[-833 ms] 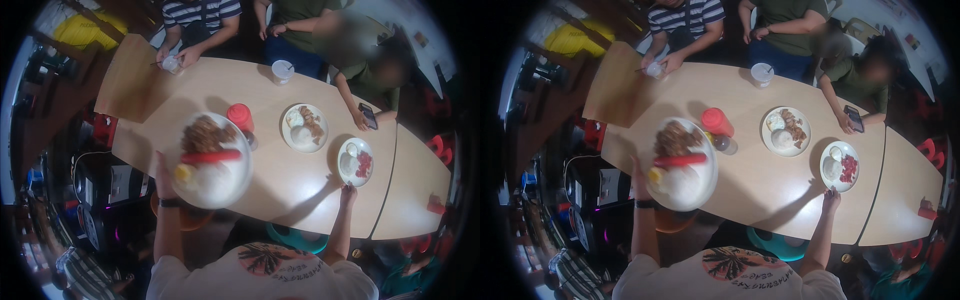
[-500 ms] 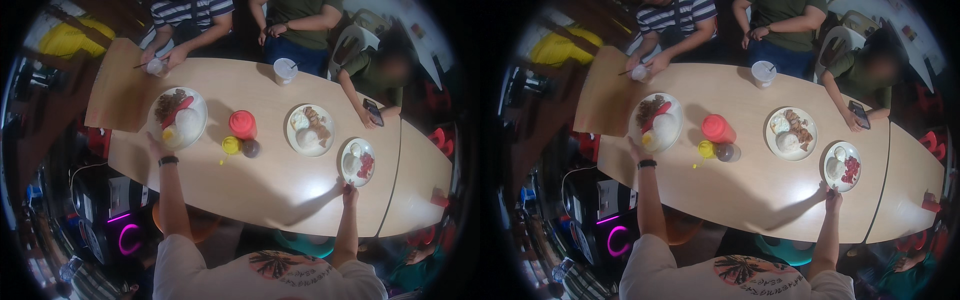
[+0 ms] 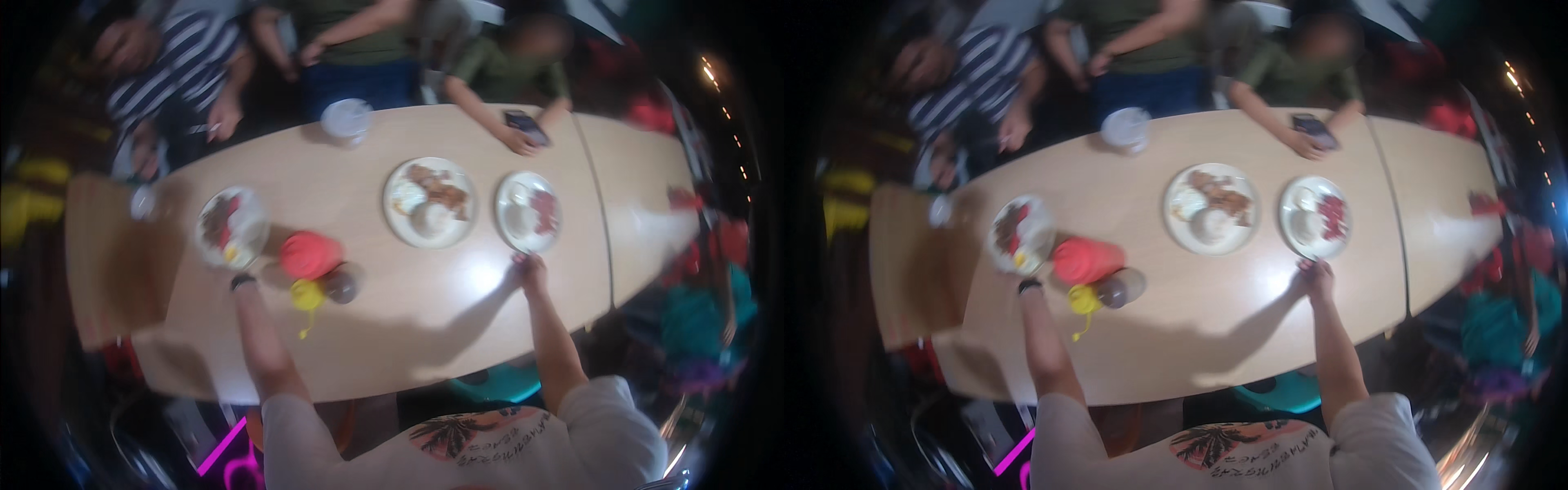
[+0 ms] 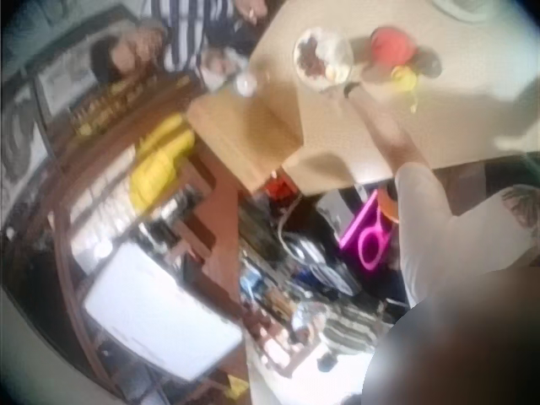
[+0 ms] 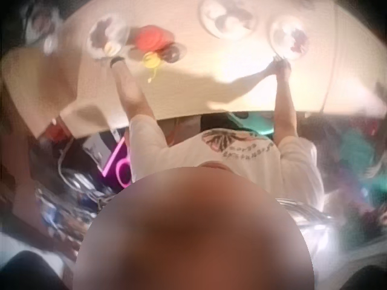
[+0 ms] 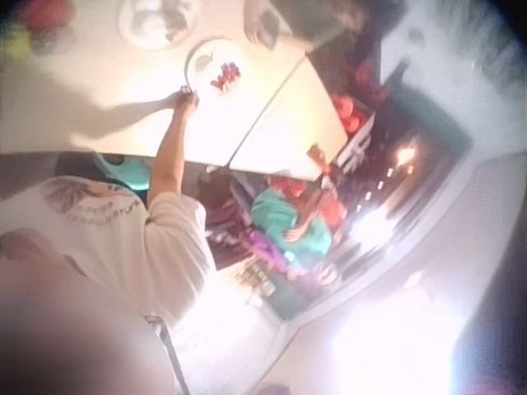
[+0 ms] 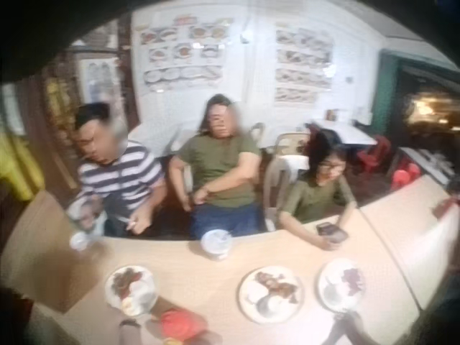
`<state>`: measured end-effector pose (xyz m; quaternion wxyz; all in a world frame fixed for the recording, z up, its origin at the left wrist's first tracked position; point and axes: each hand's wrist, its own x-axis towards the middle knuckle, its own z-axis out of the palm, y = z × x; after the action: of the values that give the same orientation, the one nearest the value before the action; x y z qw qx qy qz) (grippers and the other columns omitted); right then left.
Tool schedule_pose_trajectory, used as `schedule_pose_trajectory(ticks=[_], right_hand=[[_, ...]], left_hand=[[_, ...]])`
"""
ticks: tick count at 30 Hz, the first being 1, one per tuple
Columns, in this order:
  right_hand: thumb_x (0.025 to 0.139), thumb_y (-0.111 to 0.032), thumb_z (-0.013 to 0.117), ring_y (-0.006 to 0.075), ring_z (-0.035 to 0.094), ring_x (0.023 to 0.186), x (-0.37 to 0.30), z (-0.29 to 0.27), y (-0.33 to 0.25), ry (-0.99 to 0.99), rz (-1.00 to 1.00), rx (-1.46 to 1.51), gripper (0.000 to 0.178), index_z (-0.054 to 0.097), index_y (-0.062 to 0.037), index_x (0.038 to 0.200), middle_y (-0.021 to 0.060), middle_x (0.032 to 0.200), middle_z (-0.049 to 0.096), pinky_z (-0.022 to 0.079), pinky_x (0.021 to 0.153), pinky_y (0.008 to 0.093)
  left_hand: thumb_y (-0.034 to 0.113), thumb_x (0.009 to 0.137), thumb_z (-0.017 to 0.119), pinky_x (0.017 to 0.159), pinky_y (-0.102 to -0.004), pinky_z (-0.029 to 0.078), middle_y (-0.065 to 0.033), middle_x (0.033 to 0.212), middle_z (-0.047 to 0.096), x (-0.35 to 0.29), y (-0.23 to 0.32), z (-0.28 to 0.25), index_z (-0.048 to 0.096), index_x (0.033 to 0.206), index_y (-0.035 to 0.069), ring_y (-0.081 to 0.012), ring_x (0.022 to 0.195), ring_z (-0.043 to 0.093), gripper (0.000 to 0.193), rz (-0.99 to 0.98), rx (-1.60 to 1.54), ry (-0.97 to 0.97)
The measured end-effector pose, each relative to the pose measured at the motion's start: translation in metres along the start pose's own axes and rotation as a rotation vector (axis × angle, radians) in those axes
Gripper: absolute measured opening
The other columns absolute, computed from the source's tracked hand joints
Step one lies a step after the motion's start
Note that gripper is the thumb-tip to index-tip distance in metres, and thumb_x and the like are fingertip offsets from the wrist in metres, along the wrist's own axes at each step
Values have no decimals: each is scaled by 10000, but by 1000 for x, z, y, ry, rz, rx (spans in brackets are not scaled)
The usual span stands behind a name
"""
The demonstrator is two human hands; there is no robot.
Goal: The person serves food from a buffet-style counter onto plates, including rice, sausages, and other items. They then carry the plates to a table and place them down.
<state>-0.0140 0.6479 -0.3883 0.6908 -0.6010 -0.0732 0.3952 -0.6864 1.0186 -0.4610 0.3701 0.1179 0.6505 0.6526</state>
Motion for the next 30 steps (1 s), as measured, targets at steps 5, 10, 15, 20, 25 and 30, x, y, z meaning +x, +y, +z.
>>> schedule_pose_trajectory(ticks=[5,10,15,20,25,30], right_hand=[[919,-189,525,201,609,611,2,35,-4,261,15,-80,203,534,11,884,126,729,617,512,547,293],[871,-251,615,134,570,544,3,53,-20,361,68,-271,249,602,-10,811,66,649,602,471,503,260],[876,-273,601,140,578,526,-17,35,-14,282,25,-358,263,535,-62,1017,70,659,586,474,442,268],[812,-144,557,204,623,569,-99,-7,-27,55,32,-738,140,607,-79,925,96,677,625,509,518,337],[728,-177,640,206,628,630,-268,-121,-61,-143,-114,-930,122,633,-57,752,100,678,637,495,559,342],[721,-310,759,141,558,532,-440,-240,-62,-63,125,-606,295,601,-62,695,54,633,575,441,406,309]], left_hand=[[335,949,295,1004,-418,360,-188,1327,394,14,25,25,301,1352,-29,-304,1154,452,542,32,194,-84],[263,943,310,978,-419,374,-200,1303,397,-18,61,62,306,1340,-38,-309,1128,452,498,145,324,-174],[190,937,325,953,-421,387,-213,1279,399,-122,104,110,311,1329,-47,-314,1103,453,458,410,391,-344],[118,931,340,928,-422,401,-225,1255,401,-324,181,139,315,1317,-57,-319,1077,453,424,651,201,-603],[46,925,354,903,-424,414,-237,1231,403,-550,256,94,320,1305,-66,-324,1051,454,398,541,-7,-1065],[-26,919,369,878,-425,428,-249,1207,405,-755,238,-24,325,1294,-76,-329,1026,455,380,-101,408,-2047]])
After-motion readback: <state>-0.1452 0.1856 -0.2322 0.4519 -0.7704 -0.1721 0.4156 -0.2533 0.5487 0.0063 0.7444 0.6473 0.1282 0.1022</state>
